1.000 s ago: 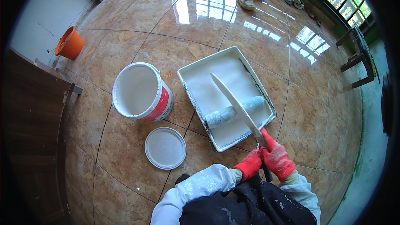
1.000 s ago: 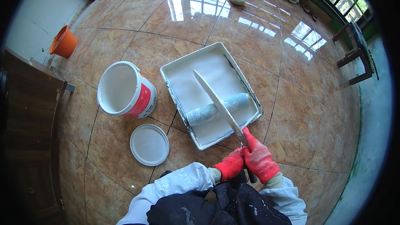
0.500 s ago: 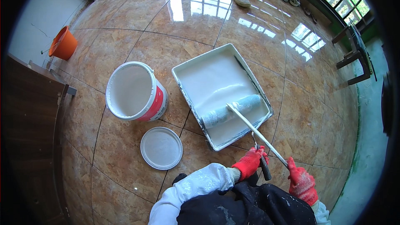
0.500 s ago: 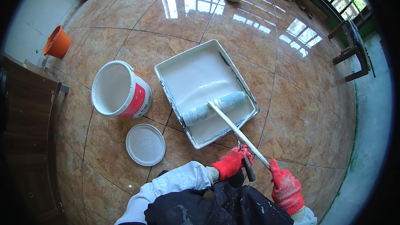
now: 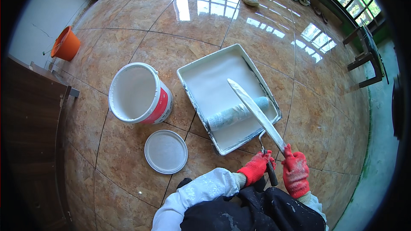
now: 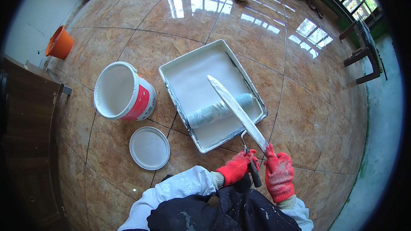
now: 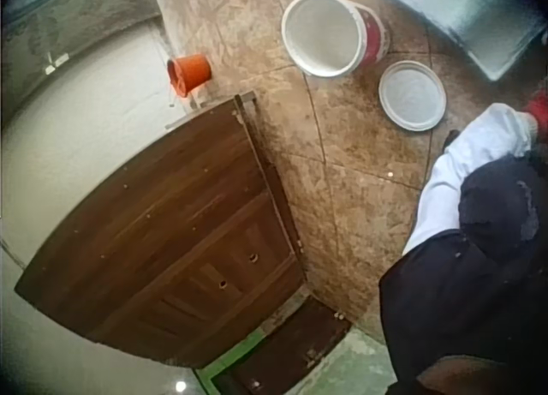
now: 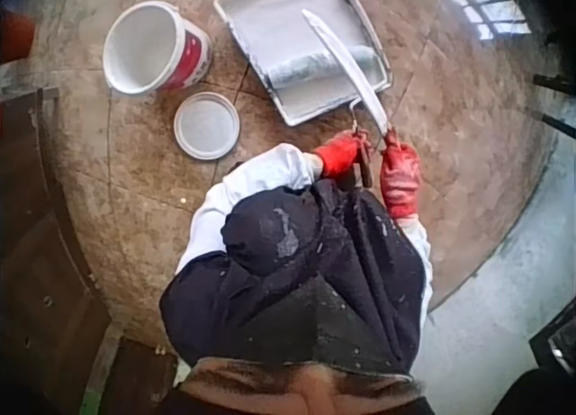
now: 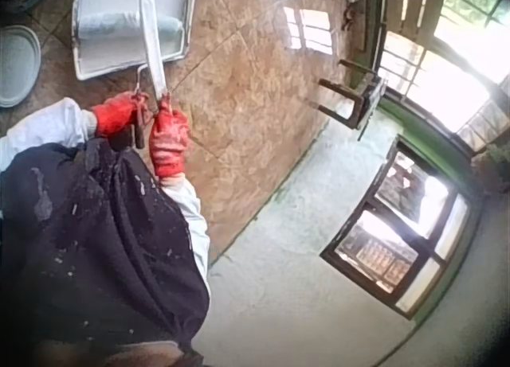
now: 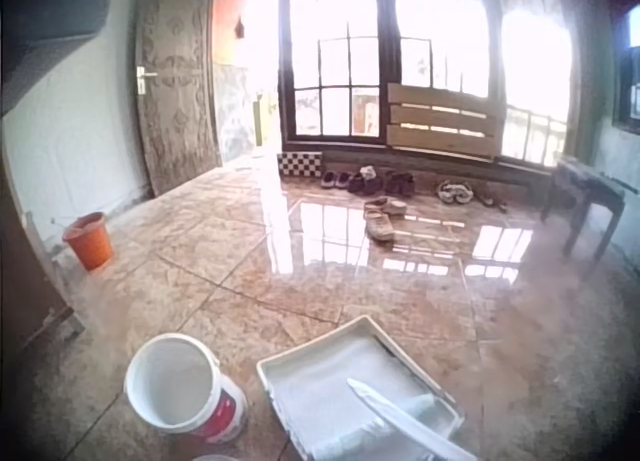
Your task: The person mixes white paint in a bucket using a wooden stick, pours it into a paint tray, and then coats a paint roller by rolling it back and forth in the tray.
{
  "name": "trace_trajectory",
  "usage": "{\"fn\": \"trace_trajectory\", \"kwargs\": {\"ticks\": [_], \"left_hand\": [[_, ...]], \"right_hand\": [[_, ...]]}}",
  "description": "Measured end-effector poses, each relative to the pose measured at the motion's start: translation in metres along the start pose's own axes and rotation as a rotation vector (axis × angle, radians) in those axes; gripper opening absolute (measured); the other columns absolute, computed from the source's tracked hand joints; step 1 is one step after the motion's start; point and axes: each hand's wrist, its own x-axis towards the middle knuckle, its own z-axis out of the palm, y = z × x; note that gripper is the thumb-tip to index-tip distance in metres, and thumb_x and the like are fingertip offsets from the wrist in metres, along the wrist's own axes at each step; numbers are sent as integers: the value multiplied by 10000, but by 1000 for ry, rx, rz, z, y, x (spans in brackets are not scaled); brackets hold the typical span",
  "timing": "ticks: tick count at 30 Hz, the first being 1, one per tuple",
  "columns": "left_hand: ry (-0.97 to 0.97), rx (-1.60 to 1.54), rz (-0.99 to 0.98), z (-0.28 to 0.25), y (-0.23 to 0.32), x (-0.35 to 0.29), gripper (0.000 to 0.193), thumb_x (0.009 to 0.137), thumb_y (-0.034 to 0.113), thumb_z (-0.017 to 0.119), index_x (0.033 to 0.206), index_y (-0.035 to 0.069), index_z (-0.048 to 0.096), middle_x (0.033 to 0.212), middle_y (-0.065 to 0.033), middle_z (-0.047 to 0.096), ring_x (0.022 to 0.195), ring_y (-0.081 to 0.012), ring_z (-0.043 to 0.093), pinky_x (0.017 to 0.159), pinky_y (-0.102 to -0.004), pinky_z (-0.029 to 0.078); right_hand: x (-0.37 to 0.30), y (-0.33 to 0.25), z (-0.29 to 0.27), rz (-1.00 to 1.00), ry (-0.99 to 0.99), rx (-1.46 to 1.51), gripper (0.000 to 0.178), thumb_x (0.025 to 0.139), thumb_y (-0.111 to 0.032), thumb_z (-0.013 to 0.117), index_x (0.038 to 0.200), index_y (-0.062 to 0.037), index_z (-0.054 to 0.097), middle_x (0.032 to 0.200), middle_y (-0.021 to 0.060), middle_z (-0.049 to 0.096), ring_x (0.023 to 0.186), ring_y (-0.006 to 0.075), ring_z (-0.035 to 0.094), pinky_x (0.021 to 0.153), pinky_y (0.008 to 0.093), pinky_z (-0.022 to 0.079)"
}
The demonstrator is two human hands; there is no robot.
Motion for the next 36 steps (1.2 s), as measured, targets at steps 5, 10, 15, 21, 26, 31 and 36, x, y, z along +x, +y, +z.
{"fn": "trace_trajectory", "kwargs": {"ticks": [5, 10, 15, 21, 26, 31, 36], "left_hand": [[73, 644, 30, 14, 26, -16, 341, 1008, 319, 415, 1189, 40, 489, 927, -101, 584, 753, -221, 587, 732, -347, 499], [64, 678, 72, 16, 18, -12, 337, 1013, 316, 394, 1167, 43, 517, 922, -87, 589, 752, -209, 581, 734, -330, 499], [20, 175, -13, -3, 10, -5, 327, 1004, 254, 438, 1248, 35, 449, 964, -115, 576, 852, -227, 605, 768, -345, 512], [24, 2, -55, 9, 9, -3, 336, 1003, 198, 442, 1289, 29, 392, 969, -119, 563, 888, -257, 609, 821, -380, 515], [21, -10, -49, 9, 3, 0, 359, 1002, 228, 445, 1293, 29, 375, 966, -117, 559, 883, -251, 608, 826, -377, 510], [15, 88, 6, -11, -5, 6, 369, 1002, 255, 447, 1290, 36, 373, 969, -114, 562, 871, -245, 608, 807, -370, 507], [49, 73, 26, 6, 0, 1, 335, 999, 306, 454, 1191, 32, 468, 926, -110, 603, 759, -204, 614, 722, -308, 499]], "right_hand": [[41, -14, 30, 4, 104, 83, 639, 769, -107, 651, 1375, -189, 468, 878, 163, 547, 757, 337, 577, 647, 452, 459], [42, -10, 21, 52, -72, 135, 685, 770, -141, 671, 1402, -232, 423, 865, 174, 531, 760, 355, 583, 647, 468, 462], [0, -4, 6, 15, -230, 43, 720, 774, -144, 681, 1424, -222, 380, 818, 161, 512, 697, 354, 579, 569, 473, 458], [-81, 35, -57, 210, -373, 46, 672, 759, -44, 618, 1392, -175, 436, 844, 168, 567, 668, 339, 608, 580, 440, 480], [-74, 49, -41, 331, -348, 525, 630, 818, -47, 545, 1423, -157, 407, 832, 149, 632, 612, 232, 620, 547, 325, 492], [19, 13, 9, 604, -459, 1358, 486, 965, -226, 445, 1444, -180, 370, 722, 53, 615, 516, 98, 543, 450, 244, 446], [25, 27, 30, 576, -500, 1390, 555, 962, -381, 473, 1457, -169, 337, 613, 34, 565, 401, 113, 466, 372, 245, 387]]}}
